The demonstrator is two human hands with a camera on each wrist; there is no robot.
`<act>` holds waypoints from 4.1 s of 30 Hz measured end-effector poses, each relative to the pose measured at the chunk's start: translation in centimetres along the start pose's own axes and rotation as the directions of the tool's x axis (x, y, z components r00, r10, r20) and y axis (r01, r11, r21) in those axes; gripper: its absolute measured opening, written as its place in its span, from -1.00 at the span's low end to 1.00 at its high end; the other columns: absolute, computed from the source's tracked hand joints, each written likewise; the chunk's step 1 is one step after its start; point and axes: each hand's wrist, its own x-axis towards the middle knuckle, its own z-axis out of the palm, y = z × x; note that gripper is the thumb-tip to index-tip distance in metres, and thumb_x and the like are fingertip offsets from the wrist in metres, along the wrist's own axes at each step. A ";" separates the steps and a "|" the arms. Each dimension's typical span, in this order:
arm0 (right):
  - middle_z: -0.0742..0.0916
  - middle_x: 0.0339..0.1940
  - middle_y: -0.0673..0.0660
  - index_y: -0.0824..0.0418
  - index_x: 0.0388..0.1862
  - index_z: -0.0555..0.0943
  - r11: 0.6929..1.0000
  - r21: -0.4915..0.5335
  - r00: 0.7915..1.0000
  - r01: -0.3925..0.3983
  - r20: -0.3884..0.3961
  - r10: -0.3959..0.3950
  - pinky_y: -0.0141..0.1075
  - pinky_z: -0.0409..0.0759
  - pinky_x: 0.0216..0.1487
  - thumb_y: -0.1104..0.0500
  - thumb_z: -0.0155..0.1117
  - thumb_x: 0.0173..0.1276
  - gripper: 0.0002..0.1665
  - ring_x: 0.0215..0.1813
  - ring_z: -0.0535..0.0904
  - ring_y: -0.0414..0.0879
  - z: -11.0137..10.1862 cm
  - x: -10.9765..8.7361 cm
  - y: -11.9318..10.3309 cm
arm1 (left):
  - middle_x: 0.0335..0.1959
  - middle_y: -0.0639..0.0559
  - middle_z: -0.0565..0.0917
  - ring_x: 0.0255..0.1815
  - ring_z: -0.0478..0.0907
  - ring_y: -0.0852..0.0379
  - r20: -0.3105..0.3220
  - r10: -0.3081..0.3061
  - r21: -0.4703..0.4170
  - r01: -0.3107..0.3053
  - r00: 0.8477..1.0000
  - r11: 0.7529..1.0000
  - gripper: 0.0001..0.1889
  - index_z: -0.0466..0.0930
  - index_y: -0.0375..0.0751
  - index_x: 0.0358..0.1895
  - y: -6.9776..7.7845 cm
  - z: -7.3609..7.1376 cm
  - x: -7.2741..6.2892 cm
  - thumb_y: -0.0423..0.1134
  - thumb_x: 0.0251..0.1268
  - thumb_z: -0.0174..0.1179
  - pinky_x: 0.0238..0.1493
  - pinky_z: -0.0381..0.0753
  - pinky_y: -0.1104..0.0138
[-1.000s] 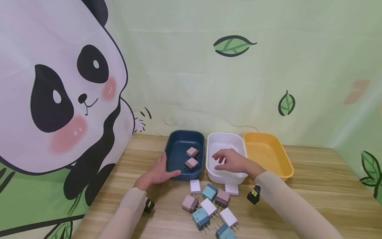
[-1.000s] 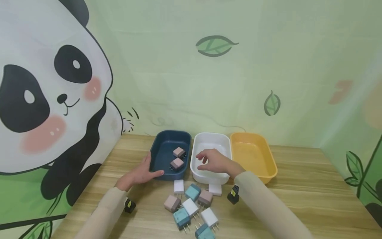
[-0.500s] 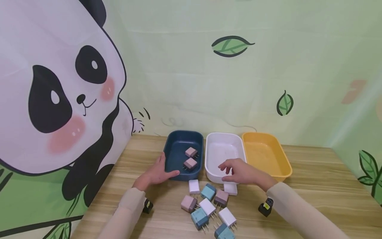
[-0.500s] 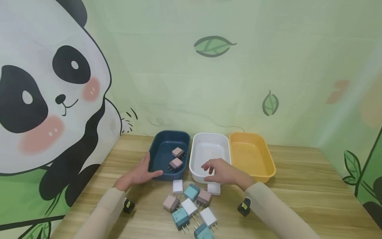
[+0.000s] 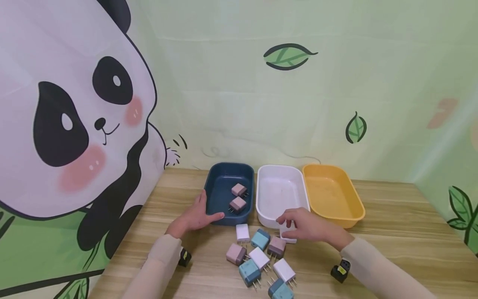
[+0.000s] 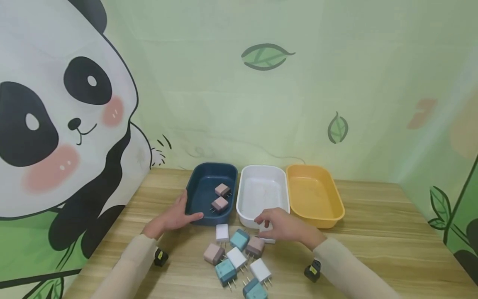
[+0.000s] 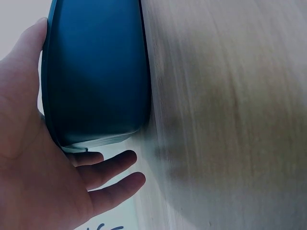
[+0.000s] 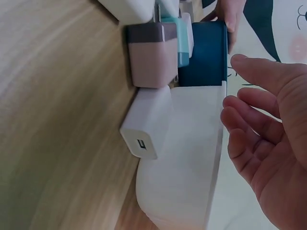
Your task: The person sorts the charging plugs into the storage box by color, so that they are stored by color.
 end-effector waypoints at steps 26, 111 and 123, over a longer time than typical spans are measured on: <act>0.62 -0.20 -0.07 0.18 -0.04 0.63 0.995 -0.067 0.996 0.078 0.041 -0.076 -0.41 0.54 -0.18 0.13 0.41 0.16 -0.63 -0.19 0.52 -0.26 3.3 -0.9 0.3 | 0.49 -0.33 -0.20 0.44 -0.04 -0.27 0.001 0.003 0.009 -0.003 1.000 1.000 0.20 -0.41 -0.34 0.48 0.0 0.0 -0.1 0.32 0.10 0.17 0.30 0.14 -0.12; 0.62 0.02 -0.01 0.18 0.14 0.52 0.994 -0.068 0.995 0.088 -0.031 -0.090 -0.30 0.56 -0.05 0.14 0.39 0.18 -0.47 -0.06 0.49 -0.28 3.0 -1.3 -1.8 | 0.49 -0.33 -0.18 0.44 -0.01 -0.25 -0.005 -0.003 -0.007 0.003 1.000 1.000 0.20 -0.40 -0.33 0.48 0.0 -0.1 -0.2 0.31 0.10 0.19 0.31 0.15 -0.09; 0.63 0.04 -0.06 0.17 0.16 0.54 0.997 0.004 0.996 0.083 -0.018 -0.082 -0.31 0.53 0.02 0.13 0.39 0.18 -0.46 -0.03 0.52 -0.28 2.8 -0.9 -1.8 | 0.49 -0.33 -0.16 0.44 0.00 -0.26 -0.009 -0.004 0.003 0.004 1.000 1.000 0.20 -0.38 -0.34 0.48 0.0 0.0 -0.2 0.32 0.10 0.18 0.30 0.16 -0.11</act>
